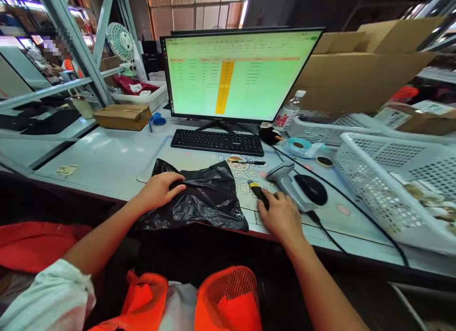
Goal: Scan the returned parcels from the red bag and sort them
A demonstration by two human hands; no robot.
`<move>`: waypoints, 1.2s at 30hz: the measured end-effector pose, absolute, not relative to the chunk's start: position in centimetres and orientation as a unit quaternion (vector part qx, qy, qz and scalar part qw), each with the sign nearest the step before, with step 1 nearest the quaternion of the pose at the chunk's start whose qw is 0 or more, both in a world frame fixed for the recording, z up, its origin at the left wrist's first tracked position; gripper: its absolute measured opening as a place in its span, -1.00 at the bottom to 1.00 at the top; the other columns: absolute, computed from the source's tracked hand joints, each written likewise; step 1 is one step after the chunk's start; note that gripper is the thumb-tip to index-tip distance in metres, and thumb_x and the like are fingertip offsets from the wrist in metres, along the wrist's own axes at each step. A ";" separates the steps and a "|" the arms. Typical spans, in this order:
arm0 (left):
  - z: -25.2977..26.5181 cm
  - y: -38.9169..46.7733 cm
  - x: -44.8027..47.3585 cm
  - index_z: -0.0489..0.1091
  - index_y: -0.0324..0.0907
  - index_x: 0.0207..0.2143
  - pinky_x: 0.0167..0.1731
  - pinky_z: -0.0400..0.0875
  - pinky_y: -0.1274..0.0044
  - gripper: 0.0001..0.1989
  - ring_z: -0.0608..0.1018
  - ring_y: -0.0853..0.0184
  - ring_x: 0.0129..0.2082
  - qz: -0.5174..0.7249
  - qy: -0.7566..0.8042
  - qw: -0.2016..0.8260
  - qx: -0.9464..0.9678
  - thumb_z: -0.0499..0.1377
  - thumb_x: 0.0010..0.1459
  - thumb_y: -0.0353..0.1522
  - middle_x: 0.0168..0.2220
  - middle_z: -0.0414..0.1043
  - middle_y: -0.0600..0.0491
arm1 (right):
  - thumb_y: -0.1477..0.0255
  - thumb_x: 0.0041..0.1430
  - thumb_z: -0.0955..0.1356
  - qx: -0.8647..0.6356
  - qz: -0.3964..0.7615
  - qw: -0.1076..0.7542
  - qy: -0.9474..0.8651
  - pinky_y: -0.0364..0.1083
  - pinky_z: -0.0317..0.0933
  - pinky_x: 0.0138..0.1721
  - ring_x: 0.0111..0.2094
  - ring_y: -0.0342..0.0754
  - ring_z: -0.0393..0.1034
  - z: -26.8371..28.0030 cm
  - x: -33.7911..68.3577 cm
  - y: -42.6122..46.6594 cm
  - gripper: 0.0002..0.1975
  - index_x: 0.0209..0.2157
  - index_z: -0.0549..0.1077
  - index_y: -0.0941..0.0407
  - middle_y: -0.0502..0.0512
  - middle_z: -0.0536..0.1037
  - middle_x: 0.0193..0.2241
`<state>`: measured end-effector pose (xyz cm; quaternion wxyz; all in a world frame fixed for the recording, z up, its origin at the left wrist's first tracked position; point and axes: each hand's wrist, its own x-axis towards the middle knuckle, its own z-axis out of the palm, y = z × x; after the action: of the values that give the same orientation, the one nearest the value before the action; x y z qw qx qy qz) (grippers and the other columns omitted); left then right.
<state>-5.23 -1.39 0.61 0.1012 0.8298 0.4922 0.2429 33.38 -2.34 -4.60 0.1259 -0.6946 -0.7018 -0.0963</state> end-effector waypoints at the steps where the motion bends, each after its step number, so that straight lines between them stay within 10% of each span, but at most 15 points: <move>1: 1.1 -1.3 -4.8 0.51 -0.14 0.04 0.08 0.47 0.35 -0.72 0.60 0.15 0.04 0.230 0.484 0.106 0.837 0.17 0.38 -0.23 0.02 0.59 -0.02 | 0.24 0.36 0.23 -0.674 -0.102 0.163 -0.713 0.26 0.38 -0.07 -0.10 0.29 0.45 -4.1 32.4 -2.6 -0.53 0.08 0.56 0.21 0.39 0.53 -0.11; 7: 1.7 0.5 -2.4 0.55 -0.12 -0.17 -0.07 0.47 0.40 -0.85 0.62 0.16 -0.10 0.172 0.482 0.119 0.851 0.16 0.35 -0.34 -0.16 0.62 0.00 | 0.27 0.43 0.23 -0.468 -0.019 0.287 -0.835 0.07 0.37 0.10 0.01 0.07 0.46 -2.3 22.2 -4.5 -0.65 0.02 0.54 0.09 0.19 0.59 -0.05; 11: -0.1 0.9 -1.7 0.45 -0.16 -0.17 -0.15 0.45 0.45 -0.82 0.61 0.23 -0.22 0.268 0.501 0.138 0.812 0.04 0.41 -0.38 -0.24 0.59 0.01 | 0.38 0.37 0.25 -0.403 0.034 0.287 -0.868 0.21 0.25 0.22 0.22 0.23 0.30 -4.2 15.7 -4.8 -0.54 0.22 0.37 0.25 0.39 0.43 0.20; 23: 1.9 5.8 -10.2 0.26 -0.35 0.02 -0.12 0.44 0.45 -0.71 0.65 0.19 -0.21 0.229 0.718 -0.033 0.656 -0.17 0.52 -0.38 -0.22 0.54 -0.14 | 0.32 0.47 0.20 -0.395 0.059 0.159 -0.903 -0.07 0.07 -0.40 -0.48 -0.01 0.42 -3.1 17.1 -10.4 -0.72 -0.20 0.48 0.12 0.11 0.54 -0.51; 33: 3.7 4.4 -10.2 0.39 -0.25 0.04 0.17 0.26 0.27 -0.72 0.43 0.01 0.15 0.235 0.600 -0.103 0.758 0.02 0.40 -0.32 0.08 0.44 -0.22 | 0.23 0.45 0.26 -0.425 0.141 0.229 -0.864 0.00 0.37 -0.17 -0.20 0.05 0.50 -2.4 22.4 -9.1 -0.72 -0.13 0.54 0.06 0.16 0.59 -0.24; 36: 5.0 2.9 -8.2 0.42 -0.16 0.06 0.10 0.35 0.37 -0.66 0.51 0.11 0.05 0.140 0.488 0.026 0.861 0.14 0.35 -0.18 0.01 0.51 -0.10 | 0.20 0.44 0.26 -0.452 0.129 0.312 -0.826 0.07 0.38 0.02 -0.03 0.09 0.48 -2.0 23.0 -7.7 -0.69 -0.07 0.54 0.07 0.23 0.56 -0.09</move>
<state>-8.20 2.85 5.04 0.0259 0.8612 0.4877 0.1405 23.00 -7.69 -1.98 0.3116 -0.4522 -0.8257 0.1292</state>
